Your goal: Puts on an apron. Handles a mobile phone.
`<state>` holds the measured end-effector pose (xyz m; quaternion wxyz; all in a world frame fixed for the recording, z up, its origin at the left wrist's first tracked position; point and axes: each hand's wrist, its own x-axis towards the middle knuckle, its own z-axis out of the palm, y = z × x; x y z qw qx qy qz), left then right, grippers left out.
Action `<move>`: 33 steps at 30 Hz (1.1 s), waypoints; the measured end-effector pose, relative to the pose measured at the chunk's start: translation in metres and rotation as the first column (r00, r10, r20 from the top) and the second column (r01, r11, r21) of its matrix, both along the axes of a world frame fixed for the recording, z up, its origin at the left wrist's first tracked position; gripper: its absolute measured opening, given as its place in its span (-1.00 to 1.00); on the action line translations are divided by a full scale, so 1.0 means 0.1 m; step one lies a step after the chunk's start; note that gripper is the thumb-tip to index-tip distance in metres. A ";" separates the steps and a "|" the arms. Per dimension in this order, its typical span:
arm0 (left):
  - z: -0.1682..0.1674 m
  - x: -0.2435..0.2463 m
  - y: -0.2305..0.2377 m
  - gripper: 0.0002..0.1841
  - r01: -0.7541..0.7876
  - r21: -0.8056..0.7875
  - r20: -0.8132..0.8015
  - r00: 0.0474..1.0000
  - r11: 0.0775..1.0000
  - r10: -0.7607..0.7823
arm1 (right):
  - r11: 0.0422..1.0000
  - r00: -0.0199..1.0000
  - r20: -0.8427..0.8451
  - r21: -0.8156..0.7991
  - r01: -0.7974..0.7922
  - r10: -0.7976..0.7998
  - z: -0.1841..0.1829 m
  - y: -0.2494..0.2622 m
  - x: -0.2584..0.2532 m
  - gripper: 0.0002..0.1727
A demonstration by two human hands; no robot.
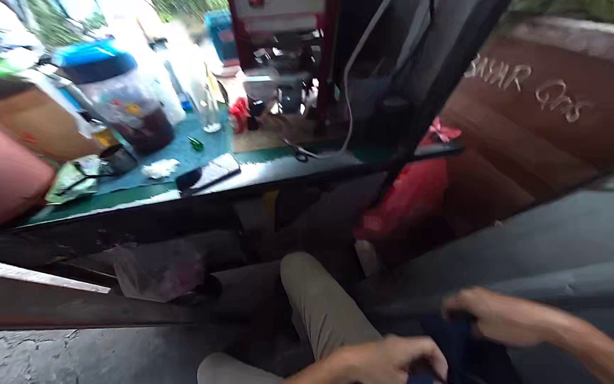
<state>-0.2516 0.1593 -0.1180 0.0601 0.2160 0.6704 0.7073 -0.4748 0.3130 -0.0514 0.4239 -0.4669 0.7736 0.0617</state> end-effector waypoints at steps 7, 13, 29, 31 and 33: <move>0.08 -0.11 -0.05 -0.45 -0.454 -0.309 -0.223 0.889 0.836 0.400 | 0.946 0.989 -0.130 -0.322 0.022 -0.067 0.42 -0.15 -0.02 -0.68; -0.15 -0.16 -0.03 -0.89 -0.610 -0.328 -0.417 0.779 0.721 0.469 | 0.955 0.985 -0.174 -0.293 -0.053 0.002 0.49 -0.33 -0.12 -0.70; 0.15 -0.47 -0.22 -0.87 -0.777 -0.335 -0.626 0.606 0.533 0.490 | 0.955 0.475 0.880 -0.157 0.250 0.020 -0.09 0.26 0.41 -0.80; 0.14 -0.55 -0.16 -0.86 -0.722 -0.348 -0.584 0.666 0.598 0.464 | 0.900 0.346 0.937 -0.191 0.391 0.049 -0.20 0.25 0.63 -0.82; 0.12 -0.64 -0.12 -0.88 -0.622 -0.351 -0.497 0.757 0.700 0.424 | 0.828 0.280 0.955 -0.233 0.510 0.096 -0.24 0.16 0.86 -0.83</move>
